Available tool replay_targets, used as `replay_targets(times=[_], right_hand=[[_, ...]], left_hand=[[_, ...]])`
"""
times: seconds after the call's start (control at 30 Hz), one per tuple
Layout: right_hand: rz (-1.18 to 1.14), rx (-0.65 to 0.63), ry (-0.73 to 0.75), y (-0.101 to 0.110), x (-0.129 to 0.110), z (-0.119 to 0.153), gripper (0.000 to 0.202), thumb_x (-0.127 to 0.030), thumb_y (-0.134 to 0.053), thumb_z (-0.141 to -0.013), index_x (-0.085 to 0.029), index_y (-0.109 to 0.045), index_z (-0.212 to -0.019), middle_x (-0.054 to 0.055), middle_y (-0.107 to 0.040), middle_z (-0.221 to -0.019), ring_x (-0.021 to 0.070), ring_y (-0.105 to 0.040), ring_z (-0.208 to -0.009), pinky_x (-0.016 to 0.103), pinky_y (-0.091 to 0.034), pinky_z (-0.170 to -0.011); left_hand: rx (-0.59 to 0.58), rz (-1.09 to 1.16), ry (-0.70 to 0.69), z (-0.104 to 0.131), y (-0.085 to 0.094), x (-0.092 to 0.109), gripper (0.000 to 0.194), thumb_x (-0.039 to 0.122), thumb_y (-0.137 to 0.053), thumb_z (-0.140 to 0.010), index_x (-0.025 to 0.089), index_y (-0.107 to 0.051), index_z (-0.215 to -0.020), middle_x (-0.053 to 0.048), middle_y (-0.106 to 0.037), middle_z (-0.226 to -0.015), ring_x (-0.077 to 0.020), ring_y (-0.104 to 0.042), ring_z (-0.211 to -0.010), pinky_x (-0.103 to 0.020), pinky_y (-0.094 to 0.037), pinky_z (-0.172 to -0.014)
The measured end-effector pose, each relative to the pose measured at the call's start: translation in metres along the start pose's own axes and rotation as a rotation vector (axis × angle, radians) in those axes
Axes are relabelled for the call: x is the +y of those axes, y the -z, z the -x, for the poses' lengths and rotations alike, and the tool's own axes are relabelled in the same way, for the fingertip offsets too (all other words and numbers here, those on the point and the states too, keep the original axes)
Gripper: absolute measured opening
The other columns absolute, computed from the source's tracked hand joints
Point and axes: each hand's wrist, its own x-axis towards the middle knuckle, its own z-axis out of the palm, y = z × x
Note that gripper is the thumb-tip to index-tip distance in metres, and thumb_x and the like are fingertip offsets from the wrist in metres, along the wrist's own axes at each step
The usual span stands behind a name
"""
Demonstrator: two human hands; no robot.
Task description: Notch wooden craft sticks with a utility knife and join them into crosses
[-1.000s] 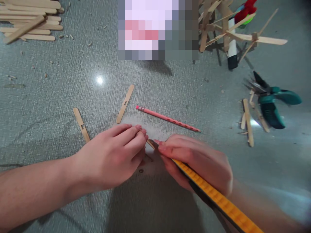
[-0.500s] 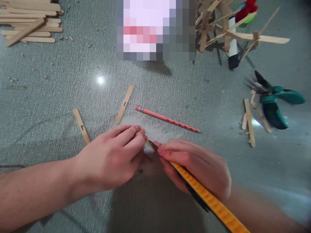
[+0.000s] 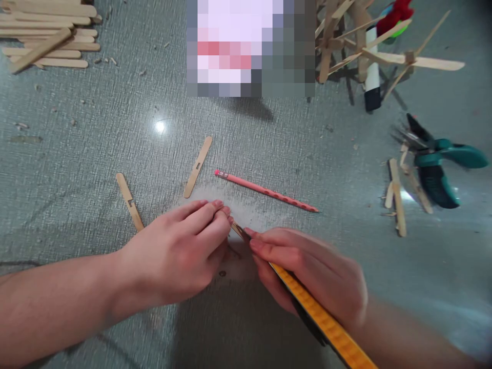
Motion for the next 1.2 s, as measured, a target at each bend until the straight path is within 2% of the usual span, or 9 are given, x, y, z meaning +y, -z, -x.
replay_targets(times=[0.4,0.6,0.73,0.87,1.07,1.2], right_hand=[[0.011,0.022,-0.019,0.0,-0.005,0.003,0.024,-0.006,-0.059,-0.088,-0.021,-0.059,-0.107,0.004,-0.074,-0.089,0.0144,-0.072,-0.079,0.024,-0.061,-0.071],[0.002,0.007,-0.042,0.001,-0.003,0.009,0.02,-0.007,-0.057,-0.089,-0.023,-0.059,-0.1,0.0,-0.073,-0.078,0.016,-0.073,-0.079,0.026,-0.061,-0.073],[-0.028,0.01,-0.079,0.0,-0.002,0.011,0.026,-0.006,-0.058,-0.089,-0.024,-0.059,-0.107,0.001,-0.074,-0.084,0.0153,-0.073,-0.079,0.026,-0.06,-0.072],[-0.074,-0.019,-0.079,0.0,-0.001,0.008,0.028,-0.004,-0.054,-0.09,-0.026,-0.057,-0.108,-0.003,-0.072,-0.075,0.0143,-0.073,-0.071,0.026,-0.061,-0.07],[-0.097,0.02,-0.094,0.011,-0.005,0.0,0.026,-0.005,-0.055,-0.09,-0.028,-0.059,-0.1,-0.007,-0.07,-0.063,0.0148,-0.074,-0.067,0.024,-0.061,-0.067],[-0.077,0.041,-0.145,0.012,-0.004,-0.003,0.018,-0.011,-0.061,-0.091,-0.028,-0.065,-0.094,-0.004,-0.076,-0.074,0.016,-0.074,-0.068,0.023,-0.061,-0.062]], left_hand=[[0.011,-0.017,-0.009,0.0,0.0,0.001,0.018,0.015,-0.059,-0.092,0.002,-0.07,-0.097,-0.013,-0.071,-0.106,-0.0284,-0.067,-0.105,-0.041,-0.056,-0.101],[0.011,-0.009,0.005,0.0,0.0,0.001,0.019,0.014,-0.058,-0.092,0.001,-0.069,-0.1,-0.013,-0.072,-0.105,-0.0279,-0.068,-0.104,-0.04,-0.056,-0.101],[0.008,-0.011,0.006,-0.001,-0.001,0.0,0.02,0.014,-0.058,-0.093,0.0,-0.069,-0.102,-0.013,-0.072,-0.105,-0.0271,-0.068,-0.105,-0.039,-0.056,-0.101],[0.01,0.008,0.008,-0.001,0.0,-0.002,0.019,0.014,-0.056,-0.094,0.001,-0.069,-0.102,-0.012,-0.072,-0.108,-0.0256,-0.068,-0.106,-0.039,-0.056,-0.103],[0.005,0.009,0.009,-0.002,0.002,-0.001,0.021,0.014,-0.057,-0.094,-0.001,-0.069,-0.104,-0.012,-0.073,-0.106,-0.0257,-0.069,-0.105,-0.039,-0.057,-0.102],[0.0,-0.005,-0.004,-0.002,0.001,0.001,0.023,0.016,-0.058,-0.094,-0.001,-0.071,-0.102,-0.016,-0.072,-0.107,-0.0288,-0.069,-0.106,-0.042,-0.058,-0.101]])
